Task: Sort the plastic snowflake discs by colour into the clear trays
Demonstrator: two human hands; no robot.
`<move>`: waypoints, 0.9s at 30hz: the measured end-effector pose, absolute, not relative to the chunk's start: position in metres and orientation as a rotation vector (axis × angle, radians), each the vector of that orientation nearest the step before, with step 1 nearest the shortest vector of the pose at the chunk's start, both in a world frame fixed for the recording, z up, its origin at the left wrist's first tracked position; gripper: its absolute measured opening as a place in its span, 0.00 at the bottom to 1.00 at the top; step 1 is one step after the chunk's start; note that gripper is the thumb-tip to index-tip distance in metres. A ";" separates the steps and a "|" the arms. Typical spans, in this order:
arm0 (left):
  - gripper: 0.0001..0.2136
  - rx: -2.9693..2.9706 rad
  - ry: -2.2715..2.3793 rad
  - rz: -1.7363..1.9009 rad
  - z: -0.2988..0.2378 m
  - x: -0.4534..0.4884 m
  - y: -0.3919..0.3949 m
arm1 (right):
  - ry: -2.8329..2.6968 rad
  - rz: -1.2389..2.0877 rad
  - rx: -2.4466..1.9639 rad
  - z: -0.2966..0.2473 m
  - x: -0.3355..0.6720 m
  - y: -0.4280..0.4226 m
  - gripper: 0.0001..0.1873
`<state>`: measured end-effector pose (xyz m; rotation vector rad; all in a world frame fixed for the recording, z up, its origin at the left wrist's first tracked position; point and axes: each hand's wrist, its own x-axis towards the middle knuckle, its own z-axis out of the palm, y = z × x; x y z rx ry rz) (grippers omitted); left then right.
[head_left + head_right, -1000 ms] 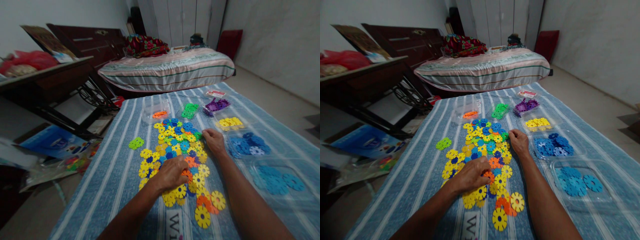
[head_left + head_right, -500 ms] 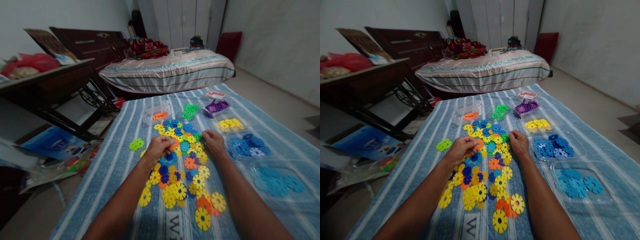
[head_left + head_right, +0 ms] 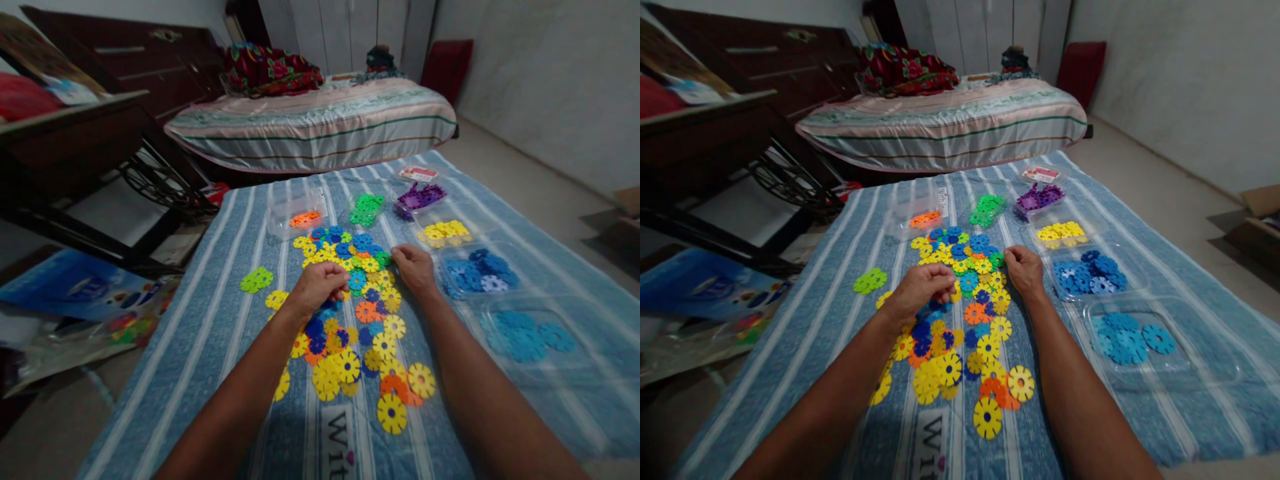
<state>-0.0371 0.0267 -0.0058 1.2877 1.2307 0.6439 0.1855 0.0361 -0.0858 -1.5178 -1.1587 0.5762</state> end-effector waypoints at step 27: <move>0.03 2.424 0.757 -0.315 -0.004 -0.006 -0.073 | -1.180 0.544 -1.522 -0.088 0.189 0.037 0.15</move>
